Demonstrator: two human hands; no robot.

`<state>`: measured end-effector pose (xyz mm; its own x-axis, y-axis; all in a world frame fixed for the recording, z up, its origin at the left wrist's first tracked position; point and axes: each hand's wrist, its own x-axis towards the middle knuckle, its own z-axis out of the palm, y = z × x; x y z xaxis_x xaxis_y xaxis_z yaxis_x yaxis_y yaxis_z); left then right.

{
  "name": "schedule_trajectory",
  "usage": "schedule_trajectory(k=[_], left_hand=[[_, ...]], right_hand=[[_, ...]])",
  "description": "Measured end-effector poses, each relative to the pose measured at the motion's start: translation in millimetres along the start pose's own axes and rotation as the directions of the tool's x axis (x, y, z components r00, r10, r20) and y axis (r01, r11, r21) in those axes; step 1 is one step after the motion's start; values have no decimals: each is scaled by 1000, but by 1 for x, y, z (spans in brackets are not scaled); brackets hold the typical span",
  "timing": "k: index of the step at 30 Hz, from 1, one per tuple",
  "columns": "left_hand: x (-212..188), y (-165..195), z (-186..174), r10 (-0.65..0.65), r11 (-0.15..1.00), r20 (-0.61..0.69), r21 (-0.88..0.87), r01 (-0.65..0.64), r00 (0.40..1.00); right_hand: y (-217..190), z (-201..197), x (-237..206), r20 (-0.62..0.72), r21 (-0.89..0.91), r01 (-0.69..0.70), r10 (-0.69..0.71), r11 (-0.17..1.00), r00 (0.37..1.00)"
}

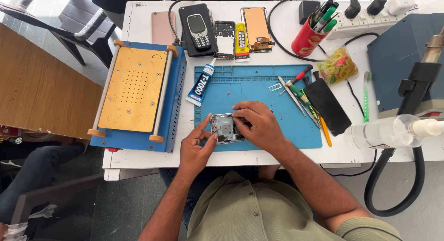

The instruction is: The person handles a disassembled smartphone, repeatedly turning it over and inspecting the internal frame and components. They use a small metal tool to probe inside the device and move a separate screen assembly aside. The person continues to examine the phone's interior without completing a visible repair.

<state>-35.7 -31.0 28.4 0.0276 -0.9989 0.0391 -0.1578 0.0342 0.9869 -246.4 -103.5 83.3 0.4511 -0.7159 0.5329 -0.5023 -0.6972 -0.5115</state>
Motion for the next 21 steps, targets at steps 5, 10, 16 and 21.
schedule_trajectory(k=[5,10,16,21], left_hand=[[-1,-2,0,22,1000,-5,1,-22,1000],[0,-3,0,18,1000,0,18,-18,1000],[0,-4,0,27,999,1,27,-27,1000],[0,-5,-1,40,999,7,36,-40,999]], right_hand=[[2,2,0,26,41,-28,27,999,999],[2,5,0,33,76,-68,65,995,997],[5,8,-1,34,100,-98,95,990,995],[6,8,-1,40,86,-90,86,992,995]])
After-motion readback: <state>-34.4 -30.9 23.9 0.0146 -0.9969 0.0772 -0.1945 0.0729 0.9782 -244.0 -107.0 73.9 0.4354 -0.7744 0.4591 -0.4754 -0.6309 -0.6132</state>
